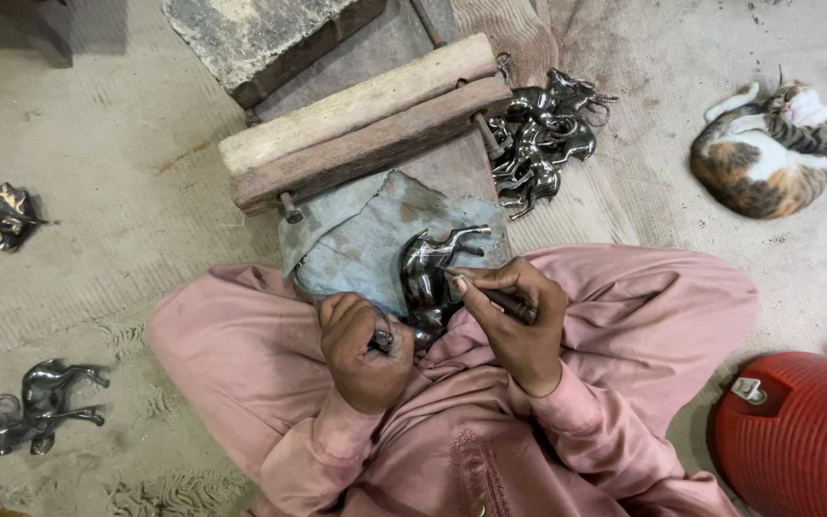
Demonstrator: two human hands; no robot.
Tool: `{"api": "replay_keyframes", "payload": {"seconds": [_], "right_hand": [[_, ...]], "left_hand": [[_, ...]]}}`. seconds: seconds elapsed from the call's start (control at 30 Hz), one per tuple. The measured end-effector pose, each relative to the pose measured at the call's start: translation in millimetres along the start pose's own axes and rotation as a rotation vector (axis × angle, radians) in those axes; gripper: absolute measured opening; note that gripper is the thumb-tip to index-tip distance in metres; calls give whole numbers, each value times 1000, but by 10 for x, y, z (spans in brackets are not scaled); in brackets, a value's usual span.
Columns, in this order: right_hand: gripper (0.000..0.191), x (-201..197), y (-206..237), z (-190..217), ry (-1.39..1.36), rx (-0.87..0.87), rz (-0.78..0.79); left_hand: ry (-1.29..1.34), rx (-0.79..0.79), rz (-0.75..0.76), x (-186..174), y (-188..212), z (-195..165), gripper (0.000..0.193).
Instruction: The person sits cross-legged on the floor and uses a small metal tool to polish and detail small metal animal figurines. They rotate the figurines in their hands to access different surfaces and occasionally place finished pieces aside.
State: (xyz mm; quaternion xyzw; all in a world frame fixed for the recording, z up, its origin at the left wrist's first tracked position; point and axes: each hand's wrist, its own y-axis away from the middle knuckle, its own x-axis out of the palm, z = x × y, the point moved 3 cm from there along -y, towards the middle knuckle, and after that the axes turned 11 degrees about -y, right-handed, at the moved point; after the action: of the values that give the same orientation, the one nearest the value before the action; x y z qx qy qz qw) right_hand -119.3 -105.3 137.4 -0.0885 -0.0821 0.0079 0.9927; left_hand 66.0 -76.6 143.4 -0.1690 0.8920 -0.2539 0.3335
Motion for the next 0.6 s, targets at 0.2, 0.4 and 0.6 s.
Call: {"api": "replay_keyframes", "payload": {"seconds": [0.2, 0.4, 0.6], "right_hand": [[14, -71, -50, 24, 2, 67, 114], [23, -181, -195, 5, -33, 103, 233], [22, -258, -220, -35, -127, 207, 299]], "left_hand": [[-34, -16, -11, -3, 15, -33, 27], [-43, -27, -22, 0, 32, -62, 26], [-60, -39, -31, 11, 51, -71, 24]]}}
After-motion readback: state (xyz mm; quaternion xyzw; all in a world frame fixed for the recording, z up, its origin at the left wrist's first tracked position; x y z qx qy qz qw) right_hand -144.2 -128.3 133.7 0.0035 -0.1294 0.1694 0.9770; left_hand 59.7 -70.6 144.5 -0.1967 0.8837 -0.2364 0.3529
